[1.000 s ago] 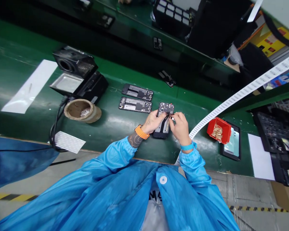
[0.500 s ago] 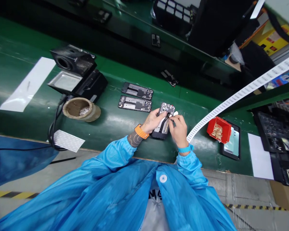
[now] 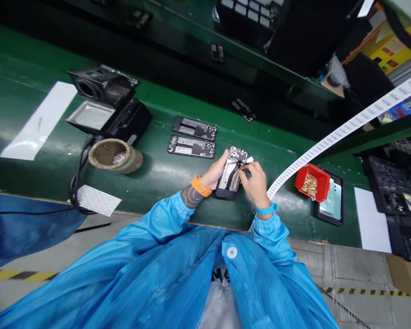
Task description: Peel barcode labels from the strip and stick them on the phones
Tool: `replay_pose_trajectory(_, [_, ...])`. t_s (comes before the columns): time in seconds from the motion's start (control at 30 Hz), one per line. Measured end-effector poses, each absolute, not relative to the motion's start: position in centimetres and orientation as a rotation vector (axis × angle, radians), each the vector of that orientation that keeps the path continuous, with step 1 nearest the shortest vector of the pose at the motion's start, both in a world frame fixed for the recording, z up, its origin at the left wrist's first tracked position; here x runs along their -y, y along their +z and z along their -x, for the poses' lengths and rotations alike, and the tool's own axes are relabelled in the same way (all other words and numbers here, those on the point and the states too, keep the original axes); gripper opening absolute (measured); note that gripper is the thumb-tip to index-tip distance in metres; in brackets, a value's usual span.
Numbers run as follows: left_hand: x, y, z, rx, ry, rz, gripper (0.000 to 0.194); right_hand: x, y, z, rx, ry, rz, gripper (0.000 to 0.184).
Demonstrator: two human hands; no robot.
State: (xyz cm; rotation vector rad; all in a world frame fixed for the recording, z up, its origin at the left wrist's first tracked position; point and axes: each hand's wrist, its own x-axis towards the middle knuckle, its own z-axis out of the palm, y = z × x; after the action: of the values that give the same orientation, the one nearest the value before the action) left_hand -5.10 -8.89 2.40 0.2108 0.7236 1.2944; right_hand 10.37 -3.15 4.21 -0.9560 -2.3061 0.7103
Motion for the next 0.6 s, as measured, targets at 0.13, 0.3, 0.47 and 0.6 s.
replay_pose_trajectory(0.13, [9.1, 2.5, 4.9, -0.758, 1.226, -0.283, 0.07, 2.1, 4.5, -10.1, 2.359, 0.77, 0.969, 0.005])
replay_pose_trajectory(0.3, [8.6, 2.1, 5.1, -0.675, 1.241, -0.159, 0.08, 3.1, 5.8, -10.4, 2.555, 0.638, 0.893, 0.013])
replay_pose_trajectory(0.47, [8.2, 2.2, 6.2, -0.675, 1.294, 0.02, 0.096, 5.6, 8.3, -11.5, 2.547, 1.039, 0.549, 0.011])
replay_pose_trajectory(0.6, [8.4, 2.5, 5.5, -0.628, 1.353, -0.016, 0.086, 5.3, 7.4, -9.1, 2.37, 0.754, 0.77, 0.01])
